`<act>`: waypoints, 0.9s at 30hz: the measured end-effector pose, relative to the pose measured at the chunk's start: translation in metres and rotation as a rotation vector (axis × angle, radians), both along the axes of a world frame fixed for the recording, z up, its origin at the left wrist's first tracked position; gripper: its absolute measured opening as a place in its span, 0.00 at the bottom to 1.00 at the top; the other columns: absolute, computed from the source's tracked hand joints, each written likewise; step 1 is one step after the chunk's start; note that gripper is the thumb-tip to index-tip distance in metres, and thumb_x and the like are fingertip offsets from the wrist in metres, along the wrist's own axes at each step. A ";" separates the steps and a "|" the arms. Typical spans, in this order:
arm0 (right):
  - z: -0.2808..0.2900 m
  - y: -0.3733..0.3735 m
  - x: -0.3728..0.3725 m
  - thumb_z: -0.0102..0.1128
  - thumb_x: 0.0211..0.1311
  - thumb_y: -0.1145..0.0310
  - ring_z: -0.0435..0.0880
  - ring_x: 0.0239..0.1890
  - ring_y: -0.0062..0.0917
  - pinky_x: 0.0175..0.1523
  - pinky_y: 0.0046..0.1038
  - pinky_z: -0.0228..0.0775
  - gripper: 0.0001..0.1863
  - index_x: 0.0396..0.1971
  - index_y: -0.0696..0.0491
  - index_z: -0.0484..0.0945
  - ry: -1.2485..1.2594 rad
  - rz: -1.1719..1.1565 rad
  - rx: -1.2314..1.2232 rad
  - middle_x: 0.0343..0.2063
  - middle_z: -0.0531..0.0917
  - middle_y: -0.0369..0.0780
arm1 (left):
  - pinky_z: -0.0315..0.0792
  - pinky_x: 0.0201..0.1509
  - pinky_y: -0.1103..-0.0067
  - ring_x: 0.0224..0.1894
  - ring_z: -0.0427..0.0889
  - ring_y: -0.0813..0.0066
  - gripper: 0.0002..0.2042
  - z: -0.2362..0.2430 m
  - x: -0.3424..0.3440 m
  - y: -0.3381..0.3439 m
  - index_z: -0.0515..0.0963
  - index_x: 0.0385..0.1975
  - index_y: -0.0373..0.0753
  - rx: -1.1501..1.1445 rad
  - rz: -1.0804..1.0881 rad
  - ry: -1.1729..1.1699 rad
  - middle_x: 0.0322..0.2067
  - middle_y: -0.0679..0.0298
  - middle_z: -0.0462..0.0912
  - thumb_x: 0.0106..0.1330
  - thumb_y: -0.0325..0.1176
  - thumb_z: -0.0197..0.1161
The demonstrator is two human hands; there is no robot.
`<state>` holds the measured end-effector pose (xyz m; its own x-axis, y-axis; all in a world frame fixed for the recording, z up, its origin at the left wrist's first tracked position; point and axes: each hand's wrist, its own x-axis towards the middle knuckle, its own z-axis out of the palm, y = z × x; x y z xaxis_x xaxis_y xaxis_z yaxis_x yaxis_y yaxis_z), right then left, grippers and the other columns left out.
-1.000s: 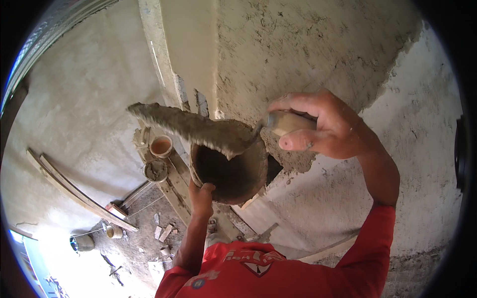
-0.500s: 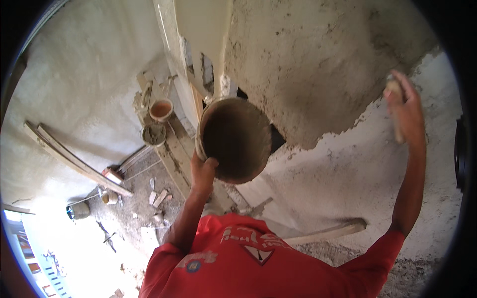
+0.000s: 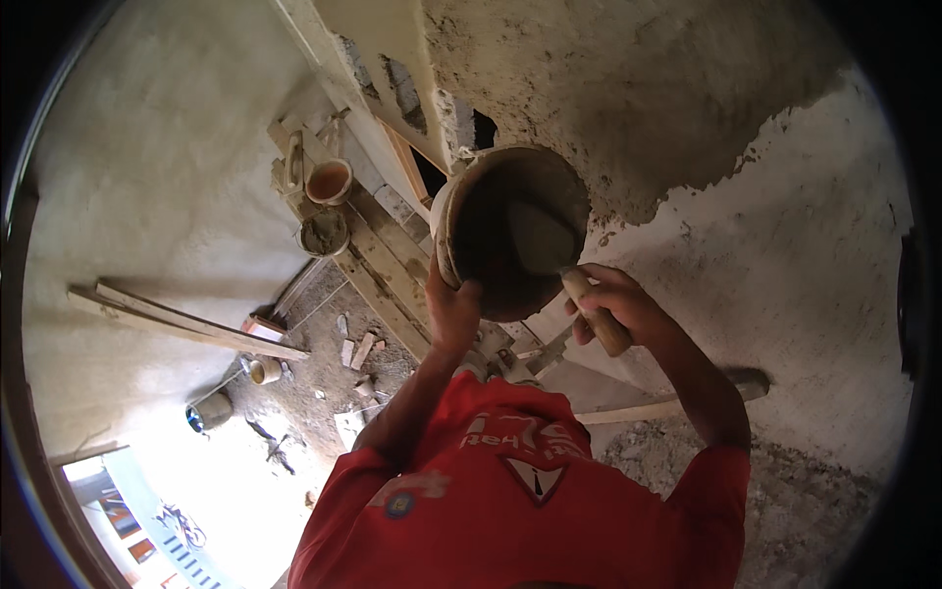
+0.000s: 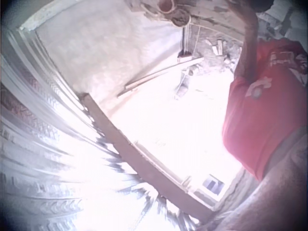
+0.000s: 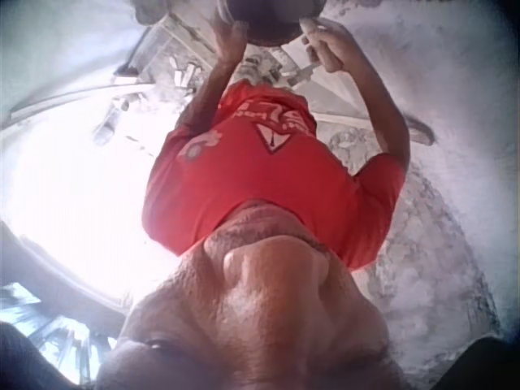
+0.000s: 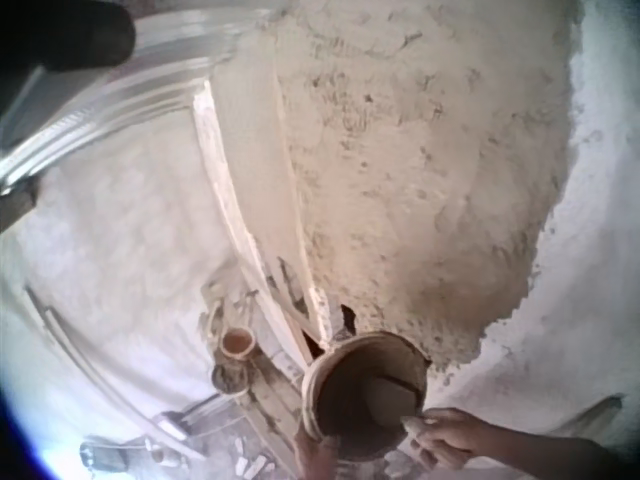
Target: The person applies plaster to a wall around a window frame using a trowel and a long wooden board, then scrapes off excess material to level the surface.
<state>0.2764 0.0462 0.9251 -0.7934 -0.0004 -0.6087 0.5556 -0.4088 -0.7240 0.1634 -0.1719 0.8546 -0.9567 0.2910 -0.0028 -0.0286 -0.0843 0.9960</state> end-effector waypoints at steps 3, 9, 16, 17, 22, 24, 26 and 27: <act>-0.041 -0.003 -0.019 0.58 0.55 0.73 0.79 0.19 0.29 0.22 0.32 0.72 0.28 0.58 0.59 0.65 -0.066 -0.025 0.091 0.28 0.78 0.44 | 0.68 0.61 0.75 0.55 0.76 0.68 0.34 -0.001 0.002 0.007 0.61 0.65 0.28 -0.054 -0.034 0.077 0.52 0.52 0.78 0.51 0.21 0.51; -0.058 -0.026 -0.054 0.62 0.53 0.74 0.83 0.26 0.33 0.30 0.34 0.76 0.30 0.58 0.59 0.66 0.358 0.091 0.896 0.30 0.80 0.48 | 0.71 0.57 0.74 0.51 0.78 0.70 0.31 0.002 -0.021 0.007 0.65 0.61 0.28 -0.045 -0.131 0.116 0.48 0.53 0.80 0.51 0.23 0.52; -0.003 -0.004 -0.048 0.60 0.55 0.73 0.84 0.42 0.45 0.46 0.41 0.76 0.29 0.59 0.57 0.67 0.529 0.830 1.368 0.38 0.83 0.51 | 0.71 0.55 0.76 0.48 0.78 0.73 0.28 0.036 -0.065 0.003 0.68 0.57 0.29 0.033 -0.236 0.077 0.46 0.57 0.80 0.50 0.21 0.52; 0.001 0.004 -0.043 0.60 0.56 0.73 0.84 0.42 0.45 0.46 0.41 0.76 0.28 0.59 0.57 0.67 0.508 0.782 1.436 0.39 0.83 0.51 | 0.71 0.55 0.76 0.48 0.78 0.72 0.28 0.037 -0.067 0.001 0.68 0.57 0.29 0.029 -0.241 0.052 0.46 0.56 0.80 0.50 0.20 0.52; 0.026 0.011 -0.056 0.58 0.61 0.69 0.84 0.36 0.46 0.43 0.42 0.76 0.19 0.52 0.56 0.72 0.459 0.394 1.334 0.33 0.83 0.50 | 0.68 0.59 0.76 0.51 0.77 0.70 0.30 0.019 -0.062 0.009 0.67 0.59 0.29 0.008 -0.201 0.059 0.48 0.56 0.80 0.50 0.19 0.51; 0.012 0.013 -0.069 0.58 0.64 0.66 0.84 0.37 0.46 0.43 0.40 0.75 0.18 0.51 0.57 0.72 0.376 0.503 1.169 0.34 0.83 0.51 | 0.68 0.60 0.76 0.52 0.77 0.70 0.30 0.018 -0.059 0.013 0.67 0.60 0.29 0.006 -0.202 0.071 0.48 0.55 0.80 0.50 0.19 0.51; -0.012 0.021 -0.068 0.59 0.64 0.65 0.84 0.38 0.45 0.44 0.40 0.75 0.18 0.50 0.57 0.72 0.248 0.594 1.003 0.34 0.83 0.51 | 0.68 0.59 0.76 0.51 0.78 0.70 0.31 0.016 -0.056 0.020 0.67 0.60 0.29 0.013 -0.219 0.084 0.48 0.54 0.80 0.49 0.19 0.51; -0.023 0.029 -0.061 0.58 0.65 0.65 0.85 0.37 0.46 0.44 0.41 0.75 0.17 0.49 0.59 0.71 0.314 0.561 1.006 0.33 0.83 0.52 | 0.69 0.58 0.76 0.51 0.78 0.70 0.31 0.016 -0.056 0.020 0.67 0.60 0.29 0.015 -0.245 0.114 0.47 0.54 0.81 0.49 0.20 0.51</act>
